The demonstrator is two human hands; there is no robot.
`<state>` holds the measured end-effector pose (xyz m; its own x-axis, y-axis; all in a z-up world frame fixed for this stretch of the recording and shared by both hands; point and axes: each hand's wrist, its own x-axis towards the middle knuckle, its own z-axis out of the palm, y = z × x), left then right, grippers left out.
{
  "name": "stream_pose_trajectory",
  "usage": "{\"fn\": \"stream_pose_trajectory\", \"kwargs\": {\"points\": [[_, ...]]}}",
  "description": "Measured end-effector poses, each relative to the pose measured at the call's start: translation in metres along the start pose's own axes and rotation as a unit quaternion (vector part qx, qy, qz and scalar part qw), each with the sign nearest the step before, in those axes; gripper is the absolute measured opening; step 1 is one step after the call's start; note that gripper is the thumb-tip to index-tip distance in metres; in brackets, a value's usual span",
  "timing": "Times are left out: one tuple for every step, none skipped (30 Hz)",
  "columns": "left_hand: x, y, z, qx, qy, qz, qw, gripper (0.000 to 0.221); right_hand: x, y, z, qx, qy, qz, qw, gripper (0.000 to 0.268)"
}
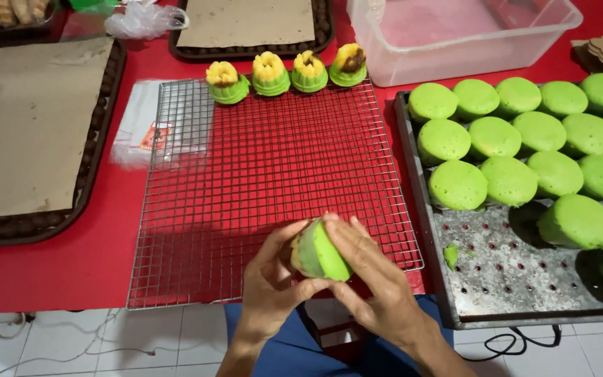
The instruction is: Removing small green cakes from plastic molds and arranging them on a wire cooling rack
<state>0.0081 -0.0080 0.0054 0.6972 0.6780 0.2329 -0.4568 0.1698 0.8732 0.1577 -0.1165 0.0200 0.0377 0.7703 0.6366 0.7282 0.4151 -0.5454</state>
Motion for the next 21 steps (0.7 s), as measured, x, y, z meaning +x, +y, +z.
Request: {"fn": "stream_pose_trajectory", "kwargs": {"points": [[0.000,-0.002,0.000,-0.005,0.010,0.011,1.000,0.069,0.004,-0.004,-0.001,0.006,0.006,0.011,1.000,0.071],[0.000,-0.004,0.000,-0.011,0.021,0.023,0.999,0.068,0.007,-0.007,-0.002,0.012,0.013,0.022,1.000,0.075],[0.000,-0.005,0.001,-0.011,0.021,0.024,0.999,0.068,0.006,-0.006,0.001,0.012,0.012,0.021,1.000,0.075],[0.000,-0.006,0.002,-0.004,0.032,0.028,0.999,0.066,0.005,-0.005,0.003,-0.005,0.009,0.014,1.000,0.068],[-0.001,-0.006,0.002,0.002,0.042,0.032,0.999,0.065,0.004,-0.004,0.005,-0.023,0.006,0.008,1.000,0.061],[-0.001,-0.007,0.001,0.002,0.042,0.033,0.999,0.065,0.007,-0.006,0.002,-0.023,0.006,0.008,1.000,0.061],[-0.001,-0.009,0.000,0.020,0.050,0.029,0.998,0.066,0.010,-0.008,-0.001,-0.026,-0.012,0.006,1.000,0.058],[-0.002,-0.010,-0.001,0.037,0.059,0.025,0.997,0.066,0.013,-0.009,-0.004,-0.029,-0.030,0.004,0.999,0.055],[-0.002,-0.013,-0.001,0.037,0.058,0.026,0.997,0.066,0.013,-0.009,-0.003,-0.031,-0.030,0.004,0.999,0.055],[-0.002,-0.015,-0.001,0.004,0.082,0.004,0.997,0.067,0.014,-0.009,-0.002,0.042,-0.019,0.045,0.998,0.071],[-0.003,-0.018,-0.001,-0.029,0.109,-0.016,0.994,0.068,0.015,-0.009,-0.001,0.116,-0.010,0.085,0.990,0.090],[-0.002,-0.019,0.000,-0.030,0.109,-0.015,0.993,0.068,0.014,-0.012,0.002,0.116,-0.012,0.084,0.990,0.090],[-0.001,-0.019,0.001,-0.040,0.130,-0.030,0.990,0.070,0.014,-0.014,0.006,0.229,0.047,0.163,0.959,0.090],[0.000,-0.019,0.002,-0.051,0.151,-0.046,0.986,0.071,0.015,-0.017,0.010,0.337,0.103,0.240,0.905,0.091],[-0.001,-0.026,0.003,-0.051,0.152,-0.045,0.986,0.071,0.013,-0.018,0.014,0.338,0.102,0.239,0.905,0.091],[-0.002,-0.033,0.003,-0.057,0.163,-0.055,0.983,0.079,0.012,-0.017,0.018,0.440,0.111,0.262,0.852,0.077],[-0.002,-0.041,0.005,-0.065,0.173,-0.067,0.981,0.086,0.010,-0.017,0.021,0.535,0.120,0.283,0.787,0.066],[-0.002,-0.039,0.007,-0.065,0.172,-0.067,0.981,0.086,0.004,-0.013,0.025,0.534,0.121,0.283,0.788,0.066],[-0.002,-0.037,0.011,-0.063,0.147,-0.048,0.986,0.087,-0.003,-0.009,0.029,0.583,0.139,0.318,0.734,0.066],[-0.002,-0.034,0.013,-0.061,0.123,-0.028,0.990,0.087,-0.009,-0.006,0.033,0.628,0.157,0.351,0.676,0.065],[-0.002,-0.029,0.014,-0.061,0.123,-0.027,0.990,0.087,-0.010,-0.001,0.033,0.628,0.156,0.351,0.677,0.065]]}}
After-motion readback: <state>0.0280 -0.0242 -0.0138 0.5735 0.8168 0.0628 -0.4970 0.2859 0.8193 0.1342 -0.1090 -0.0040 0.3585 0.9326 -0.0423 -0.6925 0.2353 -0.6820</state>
